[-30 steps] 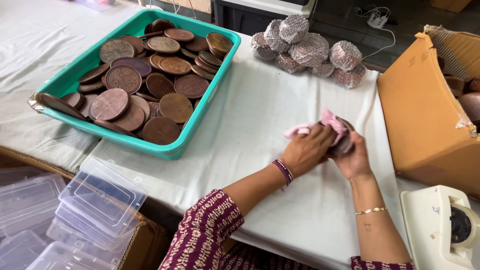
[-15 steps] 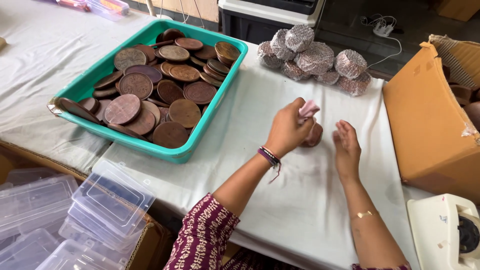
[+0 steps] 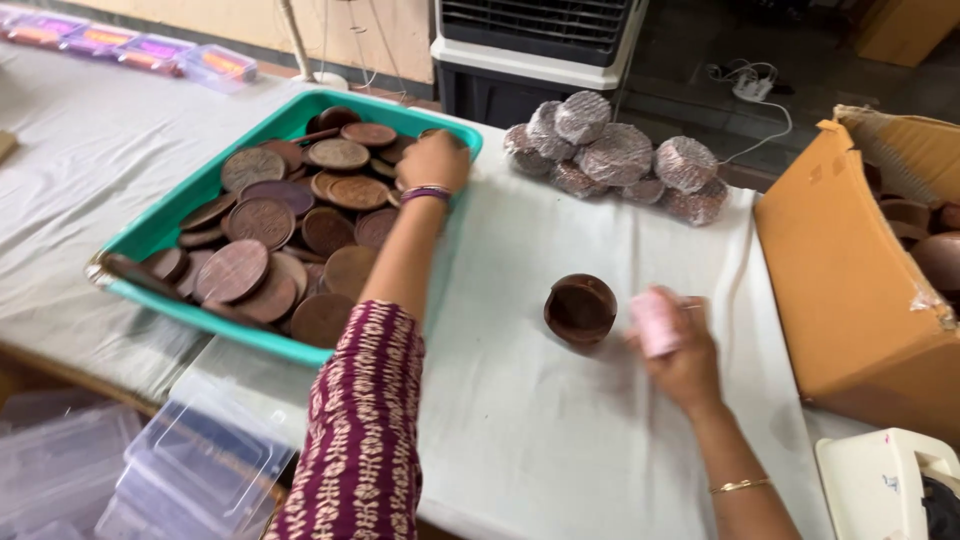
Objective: The recorder is wrapping wooden bowls in bubble wrap and cleaning them.
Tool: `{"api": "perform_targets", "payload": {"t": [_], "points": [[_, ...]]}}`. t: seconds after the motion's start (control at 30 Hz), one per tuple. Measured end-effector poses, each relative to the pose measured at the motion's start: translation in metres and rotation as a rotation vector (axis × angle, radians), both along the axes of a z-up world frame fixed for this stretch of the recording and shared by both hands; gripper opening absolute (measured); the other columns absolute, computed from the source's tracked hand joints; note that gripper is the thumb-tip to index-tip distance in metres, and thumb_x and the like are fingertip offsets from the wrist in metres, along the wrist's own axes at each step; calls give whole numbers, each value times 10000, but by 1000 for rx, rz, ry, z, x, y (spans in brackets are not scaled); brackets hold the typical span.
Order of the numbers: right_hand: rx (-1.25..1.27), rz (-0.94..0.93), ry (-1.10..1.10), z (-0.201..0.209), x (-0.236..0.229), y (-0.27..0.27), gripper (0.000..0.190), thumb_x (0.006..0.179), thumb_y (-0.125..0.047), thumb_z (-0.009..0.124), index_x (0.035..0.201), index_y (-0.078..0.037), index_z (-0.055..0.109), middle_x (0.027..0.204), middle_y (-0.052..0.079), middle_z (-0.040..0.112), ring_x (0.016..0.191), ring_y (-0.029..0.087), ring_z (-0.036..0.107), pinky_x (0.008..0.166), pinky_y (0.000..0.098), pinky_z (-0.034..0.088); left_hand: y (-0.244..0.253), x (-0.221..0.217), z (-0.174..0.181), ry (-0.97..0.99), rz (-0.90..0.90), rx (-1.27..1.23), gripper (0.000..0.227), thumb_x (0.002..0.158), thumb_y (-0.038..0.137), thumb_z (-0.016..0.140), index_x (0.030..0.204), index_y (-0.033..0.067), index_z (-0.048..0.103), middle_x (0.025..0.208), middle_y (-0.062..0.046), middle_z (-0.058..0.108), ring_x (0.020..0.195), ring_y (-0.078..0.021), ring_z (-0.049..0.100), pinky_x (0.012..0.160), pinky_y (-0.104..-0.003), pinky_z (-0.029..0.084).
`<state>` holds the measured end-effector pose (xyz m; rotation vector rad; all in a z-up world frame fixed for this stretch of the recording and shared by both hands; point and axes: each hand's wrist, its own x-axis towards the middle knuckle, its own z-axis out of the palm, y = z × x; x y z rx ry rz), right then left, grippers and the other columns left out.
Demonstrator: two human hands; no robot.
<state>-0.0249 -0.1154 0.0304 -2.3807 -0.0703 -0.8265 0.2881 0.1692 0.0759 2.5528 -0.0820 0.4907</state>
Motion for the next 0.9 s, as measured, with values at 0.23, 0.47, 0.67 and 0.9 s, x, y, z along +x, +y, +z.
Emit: {"api": "perform_targets", "payload": {"t": [0.23,0.47,0.67,0.9], "points": [[-334,44,251,-38,22,19,674,704,-45,785,1340,-149,586,1161,146,567,975,366,665,779,438,574,48,46,-43,328,204,231,703,844,625,709,1370,173,593,1385,-138,602,1414,-386,387,1089,-604,355],[-253,73,369,-7,6,19,371,806,-71,763,1155,-153,667,1109,68,629,964,298,694,800,396,580,55,51,-42,158,290,-18,870,676,350,904,1414,137,495,1305,-152,630,1258,-381,529,1023,-548,420],[132,358,203,-1,-6,-11,567,663,85,742,1200,-84,674,1113,61,739,1023,199,711,891,315,560,86,58,-47,51,339,-406,381,797,291,819,1144,143,767,1188,-158,728,1099,-341,686,972,-421,540],[737,363,-15,-3,7,-1,369,933,-57,675,1301,-76,655,1256,42,674,1169,163,614,1006,306,489,-5,-28,-13,40,-367,-1271,203,936,125,644,1107,19,673,996,-111,716,817,-263,721,695,-410,637]]}}
